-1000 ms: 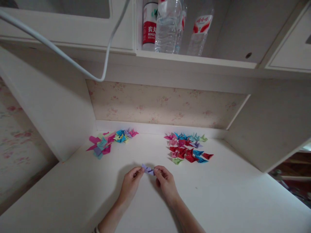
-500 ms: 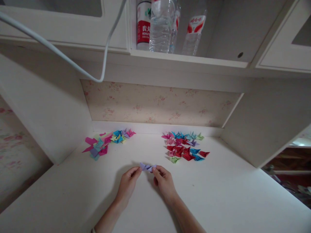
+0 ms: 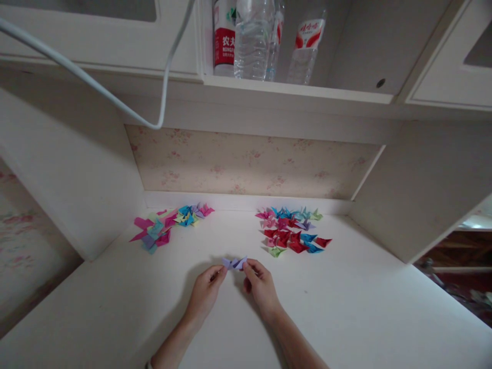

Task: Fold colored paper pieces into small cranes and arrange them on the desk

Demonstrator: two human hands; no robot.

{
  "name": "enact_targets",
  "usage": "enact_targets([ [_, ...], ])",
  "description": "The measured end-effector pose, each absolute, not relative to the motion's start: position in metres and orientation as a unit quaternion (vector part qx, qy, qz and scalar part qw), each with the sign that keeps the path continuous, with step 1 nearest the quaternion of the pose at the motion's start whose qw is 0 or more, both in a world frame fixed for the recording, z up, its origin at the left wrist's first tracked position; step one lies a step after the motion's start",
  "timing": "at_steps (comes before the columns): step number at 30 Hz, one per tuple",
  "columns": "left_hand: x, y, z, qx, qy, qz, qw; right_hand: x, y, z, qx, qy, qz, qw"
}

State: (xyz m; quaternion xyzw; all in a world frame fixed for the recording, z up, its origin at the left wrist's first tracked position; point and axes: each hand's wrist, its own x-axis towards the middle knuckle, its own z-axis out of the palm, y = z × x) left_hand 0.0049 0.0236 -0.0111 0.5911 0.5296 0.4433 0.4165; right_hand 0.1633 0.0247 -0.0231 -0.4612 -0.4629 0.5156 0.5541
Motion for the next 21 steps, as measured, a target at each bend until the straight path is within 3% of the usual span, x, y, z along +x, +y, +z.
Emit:
enact_targets([
  [21,0.0036,0.0246,-0.0127,0.579,0.529,0.463,0.413,0.1620,0.0227,-0.0205,-0.464,-0.468,0.519,0.544],
])
